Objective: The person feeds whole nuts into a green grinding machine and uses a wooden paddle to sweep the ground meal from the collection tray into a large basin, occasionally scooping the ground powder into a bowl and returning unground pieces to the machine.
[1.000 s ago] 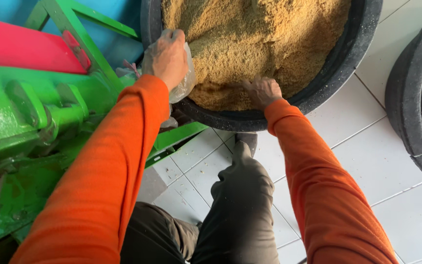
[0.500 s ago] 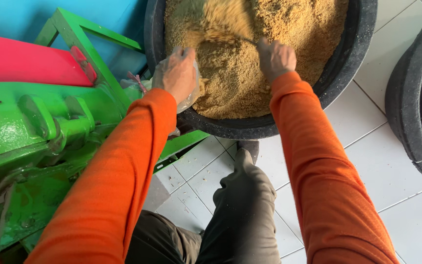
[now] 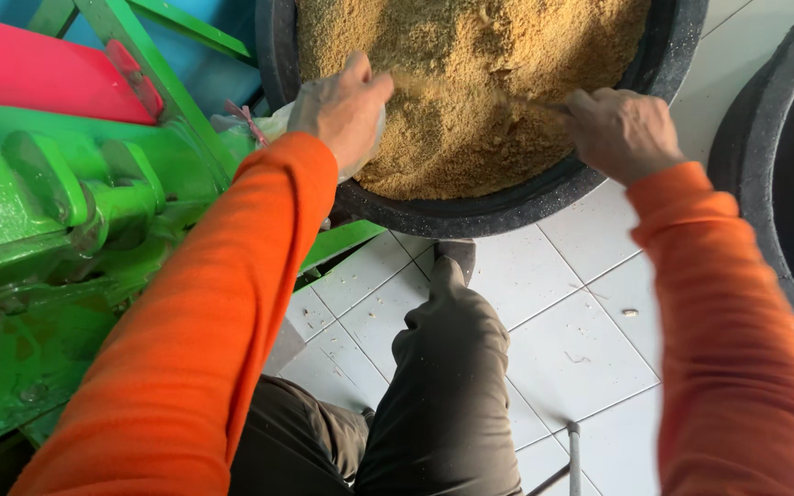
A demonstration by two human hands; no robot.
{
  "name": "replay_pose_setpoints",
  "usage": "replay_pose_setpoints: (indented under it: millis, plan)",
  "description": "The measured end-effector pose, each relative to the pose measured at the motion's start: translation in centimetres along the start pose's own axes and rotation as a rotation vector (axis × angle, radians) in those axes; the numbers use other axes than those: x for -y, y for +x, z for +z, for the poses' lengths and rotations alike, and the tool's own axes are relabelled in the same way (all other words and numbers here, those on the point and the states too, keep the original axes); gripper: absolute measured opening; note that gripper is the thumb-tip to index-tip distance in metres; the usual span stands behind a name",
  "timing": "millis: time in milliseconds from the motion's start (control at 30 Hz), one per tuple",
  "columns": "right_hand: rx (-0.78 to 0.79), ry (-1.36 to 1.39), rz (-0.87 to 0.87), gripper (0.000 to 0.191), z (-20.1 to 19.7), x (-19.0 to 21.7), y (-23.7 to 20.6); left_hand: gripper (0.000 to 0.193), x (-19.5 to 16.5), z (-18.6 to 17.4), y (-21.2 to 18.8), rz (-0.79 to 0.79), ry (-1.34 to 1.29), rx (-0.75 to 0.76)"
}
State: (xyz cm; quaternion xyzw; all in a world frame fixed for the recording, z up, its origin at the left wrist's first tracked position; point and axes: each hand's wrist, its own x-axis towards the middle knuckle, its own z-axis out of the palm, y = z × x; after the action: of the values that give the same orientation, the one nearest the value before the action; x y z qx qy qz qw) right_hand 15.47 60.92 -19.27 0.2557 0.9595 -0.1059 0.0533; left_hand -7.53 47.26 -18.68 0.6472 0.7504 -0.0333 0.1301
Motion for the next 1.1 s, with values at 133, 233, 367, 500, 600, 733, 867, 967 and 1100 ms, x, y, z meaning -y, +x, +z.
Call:
replay_pose_setpoints:
  millis: [133, 233, 367, 500, 600, 733, 867, 967, 1100]
  plan:
    - [0.229, -0.145, -0.213, 0.026, -0.5, 0.1, -0.1, 0.04, -0.4, 0.8, 0.2, -0.008, 0.147, 0.095]
    - [0.465, -0.146, -0.184, 0.041, 0.7, 2.4, 1.0, 0.037, -0.5, 0.8, 0.1, 0.011, 0.137, 0.067]
    - [0.508, -0.119, -0.043, 0.03, 4.0, 6.5, 3.0, 0.035, -0.4, -0.1, 0.1, 0.054, 0.071, 0.102]
    - [0.059, -0.114, -0.053, 0.013, 6.9, 7.9, 3.8, 0.037, -1.3, -0.8, 0.2, -0.042, 0.077, 0.223]
    - [-0.033, -0.159, -0.084, 0.014, 7.7, 7.6, 3.7, 0.031, -2.0, -1.2, 0.1, 0.025, 0.149, 0.141]
    - [-0.026, -0.193, -0.111, 0.017, 7.3, 6.7, 3.6, 0.028, -2.5, -1.4, 0.2, 0.015, 0.103, 0.085]
    - [0.13, -0.126, 0.003, 0.017, 6.6, 6.1, 3.5, 0.018, -1.7, -0.8, 0.2, -0.005, 0.018, 0.043]
    - [0.09, -0.024, 0.084, 0.017, 6.2, 5.6, 3.3, 0.017, -0.9, 0.1, 0.4, 0.01, -0.002, 0.029]
    - [0.054, 0.039, 0.203, 0.02, 6.6, 4.6, 3.3, 0.02, -0.3, 1.4, 0.4, 0.006, 0.038, 0.089]
